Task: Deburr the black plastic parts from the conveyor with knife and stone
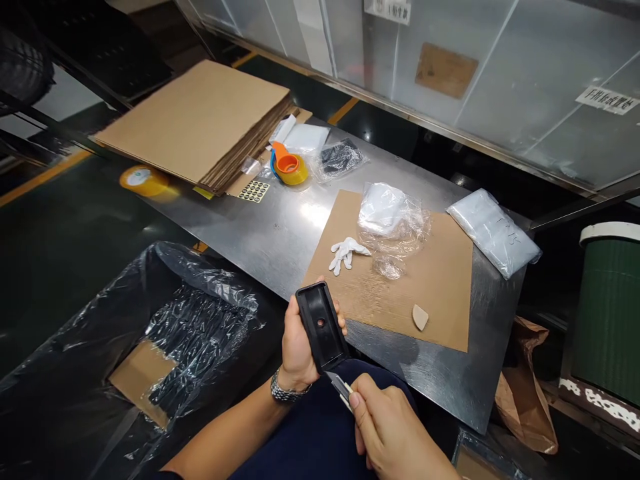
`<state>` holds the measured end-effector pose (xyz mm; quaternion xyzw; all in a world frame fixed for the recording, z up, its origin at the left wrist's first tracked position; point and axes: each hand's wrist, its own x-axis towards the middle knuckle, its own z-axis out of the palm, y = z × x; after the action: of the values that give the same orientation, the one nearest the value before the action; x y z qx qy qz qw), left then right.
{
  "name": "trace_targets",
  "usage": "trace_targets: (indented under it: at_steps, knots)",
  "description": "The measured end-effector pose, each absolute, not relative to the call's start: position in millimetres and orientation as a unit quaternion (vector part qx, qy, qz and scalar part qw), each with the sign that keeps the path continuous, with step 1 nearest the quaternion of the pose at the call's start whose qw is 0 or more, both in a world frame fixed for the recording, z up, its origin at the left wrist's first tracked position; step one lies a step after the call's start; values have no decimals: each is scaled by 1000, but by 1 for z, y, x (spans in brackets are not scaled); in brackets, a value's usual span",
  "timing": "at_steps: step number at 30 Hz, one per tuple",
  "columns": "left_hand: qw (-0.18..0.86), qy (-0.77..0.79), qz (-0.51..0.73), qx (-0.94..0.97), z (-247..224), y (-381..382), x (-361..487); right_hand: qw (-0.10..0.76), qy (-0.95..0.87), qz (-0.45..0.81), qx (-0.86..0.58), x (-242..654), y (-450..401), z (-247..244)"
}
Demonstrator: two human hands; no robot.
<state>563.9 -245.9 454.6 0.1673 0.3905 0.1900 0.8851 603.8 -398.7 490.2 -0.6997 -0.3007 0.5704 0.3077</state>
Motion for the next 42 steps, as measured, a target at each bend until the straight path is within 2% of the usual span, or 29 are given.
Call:
trace_targets:
  at_steps: [12, 42]
  knots:
    - [876, 368, 240, 198, 457, -247, 562, 175, -364, 473, -783, 595, -395, 483]
    - [822, 364, 325, 294, 448, -251, 559, 142, -386, 445, -796, 592, -394, 473]
